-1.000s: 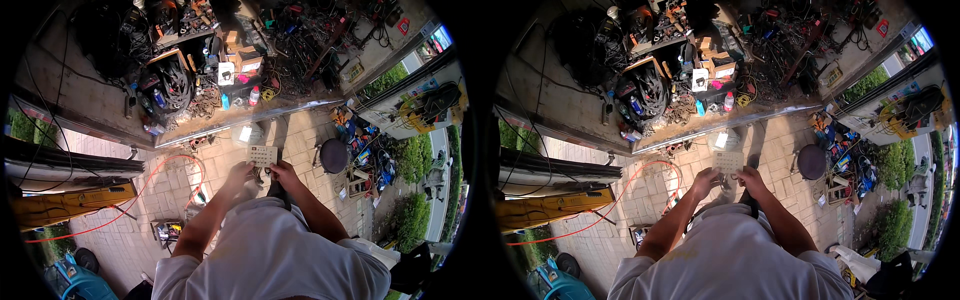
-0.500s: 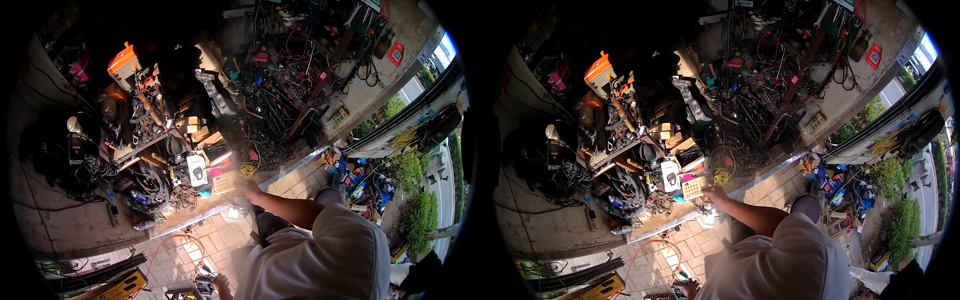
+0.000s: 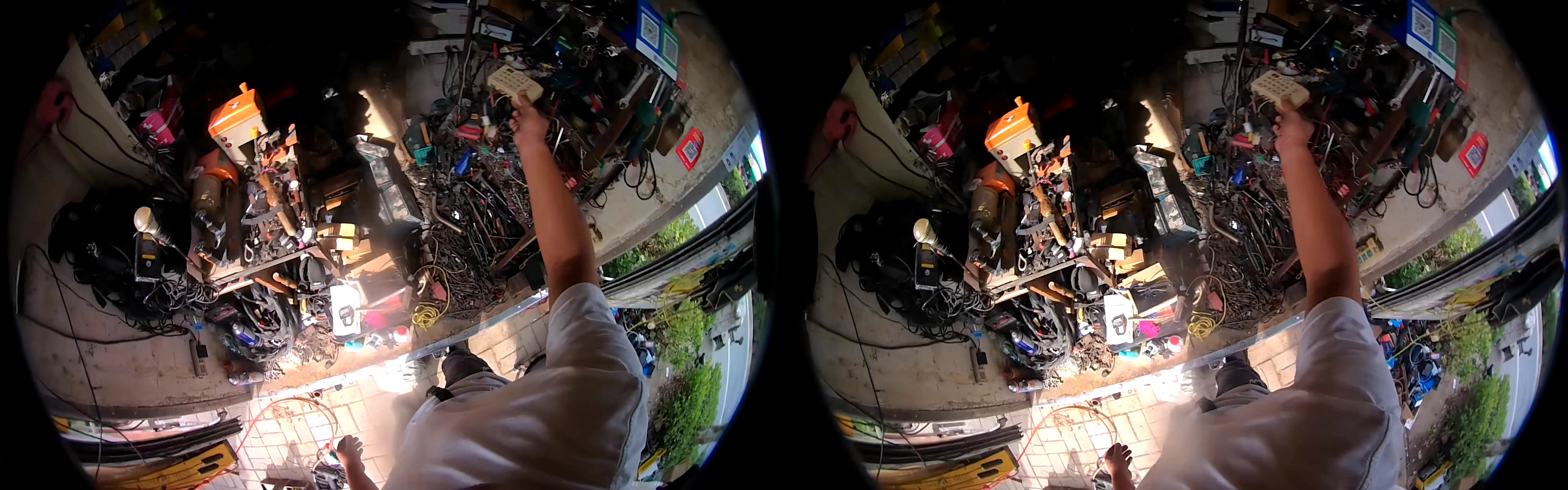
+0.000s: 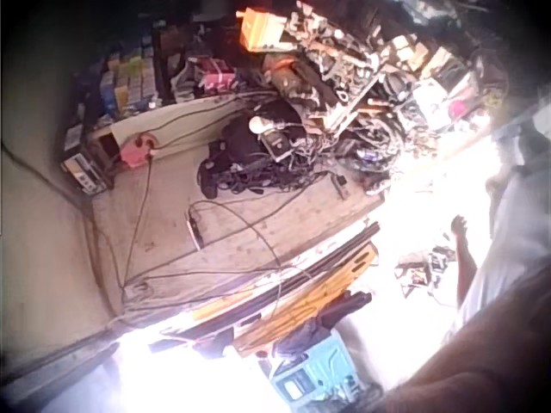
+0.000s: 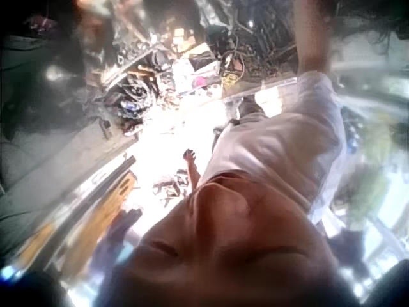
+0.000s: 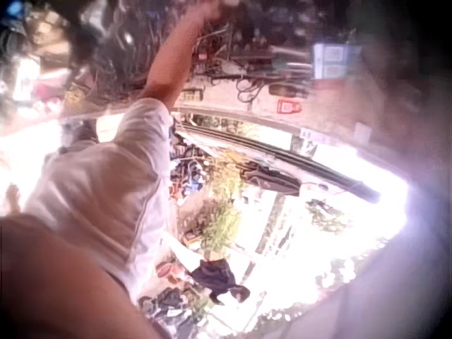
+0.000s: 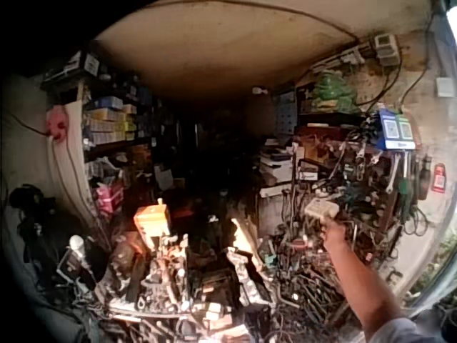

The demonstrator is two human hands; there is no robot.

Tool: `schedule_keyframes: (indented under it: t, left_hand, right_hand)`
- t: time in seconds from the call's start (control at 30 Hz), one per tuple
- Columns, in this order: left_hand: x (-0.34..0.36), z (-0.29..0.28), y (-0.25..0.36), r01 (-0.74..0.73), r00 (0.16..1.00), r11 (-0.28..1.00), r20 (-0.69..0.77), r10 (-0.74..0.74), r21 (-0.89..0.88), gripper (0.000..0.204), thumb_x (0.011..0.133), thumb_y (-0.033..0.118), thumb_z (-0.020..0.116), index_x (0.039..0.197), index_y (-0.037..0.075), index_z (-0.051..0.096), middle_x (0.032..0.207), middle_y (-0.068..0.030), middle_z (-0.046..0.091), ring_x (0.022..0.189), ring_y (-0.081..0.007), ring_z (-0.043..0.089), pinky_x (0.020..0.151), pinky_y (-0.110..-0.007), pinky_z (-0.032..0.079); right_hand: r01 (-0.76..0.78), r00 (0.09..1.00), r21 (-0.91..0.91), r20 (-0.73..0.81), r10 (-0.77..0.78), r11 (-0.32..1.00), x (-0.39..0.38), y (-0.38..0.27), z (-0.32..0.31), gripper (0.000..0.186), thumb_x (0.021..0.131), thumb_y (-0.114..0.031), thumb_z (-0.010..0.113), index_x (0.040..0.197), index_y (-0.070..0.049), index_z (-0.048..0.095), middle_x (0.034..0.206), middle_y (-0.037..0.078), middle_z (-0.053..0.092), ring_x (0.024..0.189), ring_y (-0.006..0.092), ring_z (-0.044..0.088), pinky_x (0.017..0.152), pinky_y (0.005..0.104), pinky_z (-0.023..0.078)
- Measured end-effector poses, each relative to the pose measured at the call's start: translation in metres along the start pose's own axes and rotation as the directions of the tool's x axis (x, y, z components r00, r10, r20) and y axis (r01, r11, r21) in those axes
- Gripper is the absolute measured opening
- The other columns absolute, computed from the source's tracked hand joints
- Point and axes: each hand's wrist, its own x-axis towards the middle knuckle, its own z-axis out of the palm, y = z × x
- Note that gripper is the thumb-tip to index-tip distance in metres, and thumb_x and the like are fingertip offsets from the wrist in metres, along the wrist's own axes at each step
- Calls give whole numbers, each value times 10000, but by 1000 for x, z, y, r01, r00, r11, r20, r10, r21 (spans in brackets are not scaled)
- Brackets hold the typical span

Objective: The person works on the electrical system of a teal three-wheeled vehicle. They connect and disconnect multiple wire harnesses under the cargo bed, open and close the vehicle door, and use a wrench on a lower component. The person also removes a control panel from the vehicle and places it on a workbench.

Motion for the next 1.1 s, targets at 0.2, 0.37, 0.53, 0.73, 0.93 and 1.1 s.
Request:
schedule_keyframes:
  t: [0.2,0.37,0.53,0.73,0.93,1.1]
  left_hand:
    - [-47,77,9,33,987,991,-153,-52,-126,293,889,234,550,1068,5,587,869,-88,637,653,-154,589,503,-262,434]
    - [-79,137,-33,173,982,983,-69,-176,-56,310,878,264,593,1092,39,589,892,-61,659,741,-156,615,614,-304,474]
    - [-118,167,-87,229,973,973,19,-229,8,292,851,308,609,961,46,680,788,-25,651,637,-130,573,594,-282,467]
    - [-170,181,-109,323,943,928,-21,-333,-185,342,855,332,594,892,3,680,724,-54,647,641,-131,578,589,-308,462]
    - [-256,192,-152,361,905,902,-145,-400,-238,424,846,360,591,1075,7,650,939,-121,679,875,-174,629,782,-326,490]
    - [-229,190,-283,302,952,935,107,-287,-185,305,758,316,679,874,34,681,877,-85,677,808,-166,623,699,-359,505]
  right_hand:
    - [186,973,339,-196,-124,922,217,-84,39,534,843,-261,687,1254,10,482,1246,181,525,945,284,583,724,410,497]
    - [715,683,-410,233,-693,566,117,-15,45,437,924,-327,555,1154,45,569,1133,161,601,1021,249,569,850,359,436]
    - [316,624,-638,697,353,702,-80,258,-83,344,909,-324,586,1013,3,604,956,81,644,886,187,597,804,308,450]
    - [729,-323,-561,222,920,391,-231,329,-313,450,851,-480,577,886,-43,677,785,122,672,701,241,621,657,373,477]
    - [852,-494,-318,-230,838,415,-249,316,-281,506,849,-536,517,824,-72,716,774,94,685,716,239,628,690,370,483]
    - [887,-375,-339,-132,917,314,-239,332,-304,460,867,-430,568,932,9,689,725,105,658,638,178,607,605,329,483]
